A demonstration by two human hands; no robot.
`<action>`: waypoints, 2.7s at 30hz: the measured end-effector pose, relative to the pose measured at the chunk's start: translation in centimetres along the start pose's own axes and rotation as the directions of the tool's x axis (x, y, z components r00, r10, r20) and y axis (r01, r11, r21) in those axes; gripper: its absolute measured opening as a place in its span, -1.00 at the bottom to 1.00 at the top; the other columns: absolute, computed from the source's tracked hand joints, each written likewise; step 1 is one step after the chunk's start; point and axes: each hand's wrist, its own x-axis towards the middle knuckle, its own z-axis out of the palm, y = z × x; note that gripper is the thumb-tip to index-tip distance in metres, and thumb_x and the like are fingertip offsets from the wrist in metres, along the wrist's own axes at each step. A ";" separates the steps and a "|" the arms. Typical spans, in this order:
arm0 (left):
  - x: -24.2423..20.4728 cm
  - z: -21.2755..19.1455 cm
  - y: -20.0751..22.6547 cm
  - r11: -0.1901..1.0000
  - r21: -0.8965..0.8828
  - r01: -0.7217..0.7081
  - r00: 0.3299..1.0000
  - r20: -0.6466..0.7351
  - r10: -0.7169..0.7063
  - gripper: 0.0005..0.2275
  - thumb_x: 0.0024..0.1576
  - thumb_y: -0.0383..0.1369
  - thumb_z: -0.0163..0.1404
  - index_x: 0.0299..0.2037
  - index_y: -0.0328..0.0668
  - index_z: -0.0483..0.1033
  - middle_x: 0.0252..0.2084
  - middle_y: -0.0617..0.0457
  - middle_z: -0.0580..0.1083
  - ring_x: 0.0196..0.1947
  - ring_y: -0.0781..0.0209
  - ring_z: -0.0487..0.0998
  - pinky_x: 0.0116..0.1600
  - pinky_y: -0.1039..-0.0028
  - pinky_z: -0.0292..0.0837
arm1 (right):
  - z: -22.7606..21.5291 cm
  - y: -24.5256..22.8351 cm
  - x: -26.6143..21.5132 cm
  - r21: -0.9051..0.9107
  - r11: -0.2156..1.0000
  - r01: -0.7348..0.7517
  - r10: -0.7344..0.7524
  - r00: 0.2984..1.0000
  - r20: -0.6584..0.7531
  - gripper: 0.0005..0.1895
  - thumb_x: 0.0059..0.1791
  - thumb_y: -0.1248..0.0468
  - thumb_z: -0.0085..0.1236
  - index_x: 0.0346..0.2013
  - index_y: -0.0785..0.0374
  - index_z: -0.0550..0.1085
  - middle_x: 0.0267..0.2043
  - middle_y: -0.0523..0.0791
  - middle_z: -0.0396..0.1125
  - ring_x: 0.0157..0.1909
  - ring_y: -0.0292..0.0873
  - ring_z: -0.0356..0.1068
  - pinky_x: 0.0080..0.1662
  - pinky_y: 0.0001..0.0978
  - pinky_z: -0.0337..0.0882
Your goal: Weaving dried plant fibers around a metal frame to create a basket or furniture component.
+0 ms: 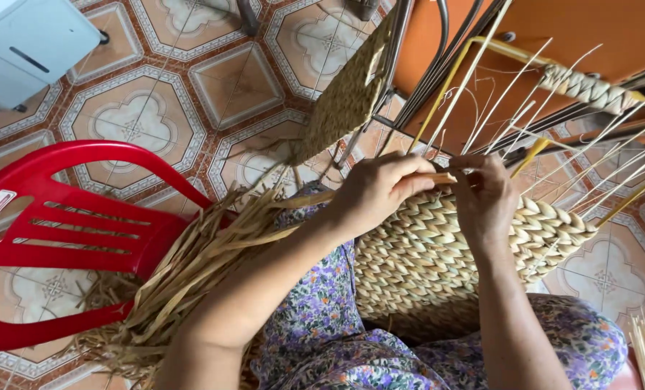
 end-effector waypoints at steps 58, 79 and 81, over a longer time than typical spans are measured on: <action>3.7 2.4 -5.1 0.852 0.198 0.484 0.806 0.277 -0.522 -0.88 0.30 -0.43 -0.16 -0.09 -0.17 0.46 -0.51 0.06 0.47 -0.59 0.29 0.51 -0.50 0.46 0.45 | 1.6 -1.2 2.1 -0.061 0.988 0.143 -0.135 0.985 0.111 -0.96 0.16 0.42 -0.01 -0.13 0.36 0.34 -0.32 -0.05 0.48 -0.39 -0.24 0.51 -0.39 -0.41 0.55; -0.1 -0.1 -6.1 0.832 0.521 0.193 0.977 -0.024 -0.211 -0.64 0.31 -0.17 -0.06 0.11 -0.36 0.44 -0.14 -0.05 0.49 -0.30 0.18 0.53 -0.26 0.45 0.54 | 2.5 -1.3 2.7 0.059 0.998 0.030 -0.044 0.969 0.242 -0.92 0.10 0.38 0.07 -0.18 0.27 0.52 -0.23 -0.07 0.53 -0.50 -0.28 0.47 -0.48 -0.48 0.52; -0.2 0.3 -7.7 0.766 0.550 0.333 0.864 0.149 -0.482 -0.81 0.35 -0.22 -0.02 -0.11 -0.16 0.55 -0.21 0.03 0.49 -0.37 0.20 0.48 -0.32 0.42 0.47 | 2.8 -1.7 2.6 0.100 0.991 -0.089 0.075 0.987 0.139 -0.94 0.08 0.35 0.11 -0.19 0.30 0.46 -0.19 -0.05 0.53 -0.42 -0.26 0.51 -0.42 -0.45 0.55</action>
